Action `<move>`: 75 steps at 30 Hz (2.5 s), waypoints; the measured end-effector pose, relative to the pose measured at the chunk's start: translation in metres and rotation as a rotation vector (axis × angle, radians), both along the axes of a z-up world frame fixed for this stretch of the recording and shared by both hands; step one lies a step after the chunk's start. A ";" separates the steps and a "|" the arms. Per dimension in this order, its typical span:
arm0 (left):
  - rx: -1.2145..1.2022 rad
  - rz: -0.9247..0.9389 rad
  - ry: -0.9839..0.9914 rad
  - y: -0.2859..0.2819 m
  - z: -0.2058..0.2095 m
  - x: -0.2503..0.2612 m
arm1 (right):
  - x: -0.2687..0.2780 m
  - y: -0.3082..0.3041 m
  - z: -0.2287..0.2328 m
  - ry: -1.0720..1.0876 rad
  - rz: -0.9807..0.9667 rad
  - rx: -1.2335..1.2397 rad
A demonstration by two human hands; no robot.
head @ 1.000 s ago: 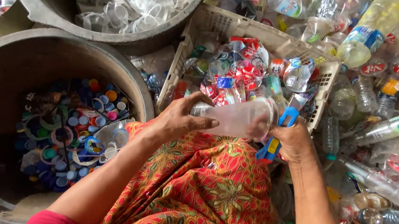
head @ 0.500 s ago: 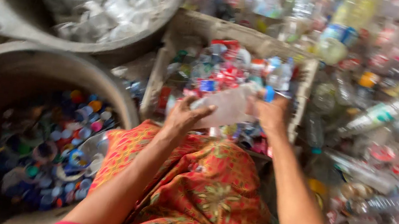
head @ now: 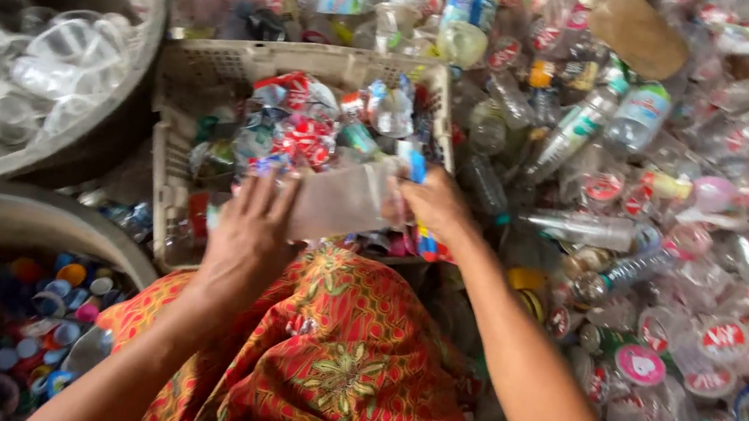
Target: Sorting and cleaning plastic recyclables by removing labels and rings using a cutter
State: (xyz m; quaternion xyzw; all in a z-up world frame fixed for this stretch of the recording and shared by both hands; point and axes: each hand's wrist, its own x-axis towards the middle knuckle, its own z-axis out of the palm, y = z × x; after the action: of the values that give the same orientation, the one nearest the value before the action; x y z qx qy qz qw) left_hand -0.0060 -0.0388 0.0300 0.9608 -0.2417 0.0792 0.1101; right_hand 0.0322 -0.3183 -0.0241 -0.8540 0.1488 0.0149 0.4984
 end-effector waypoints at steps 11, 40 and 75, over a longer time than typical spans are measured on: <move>-0.324 -0.054 0.449 0.014 0.009 0.022 | -0.056 -0.002 -0.015 -0.565 0.246 -0.043; -0.351 -0.098 0.649 -0.001 -0.061 -0.029 | -0.107 -0.058 -0.176 -0.612 0.001 -0.319; -1.485 0.046 0.639 -0.031 0.068 -0.046 | -0.064 0.068 0.009 -0.380 0.260 0.736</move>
State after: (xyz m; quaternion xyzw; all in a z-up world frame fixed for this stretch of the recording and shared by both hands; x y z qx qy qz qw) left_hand -0.0517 -0.0693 0.0977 0.6179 -0.0629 -0.0570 0.7817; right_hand -0.0320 -0.2499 -0.0152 -0.6186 -0.0694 -0.0280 0.7821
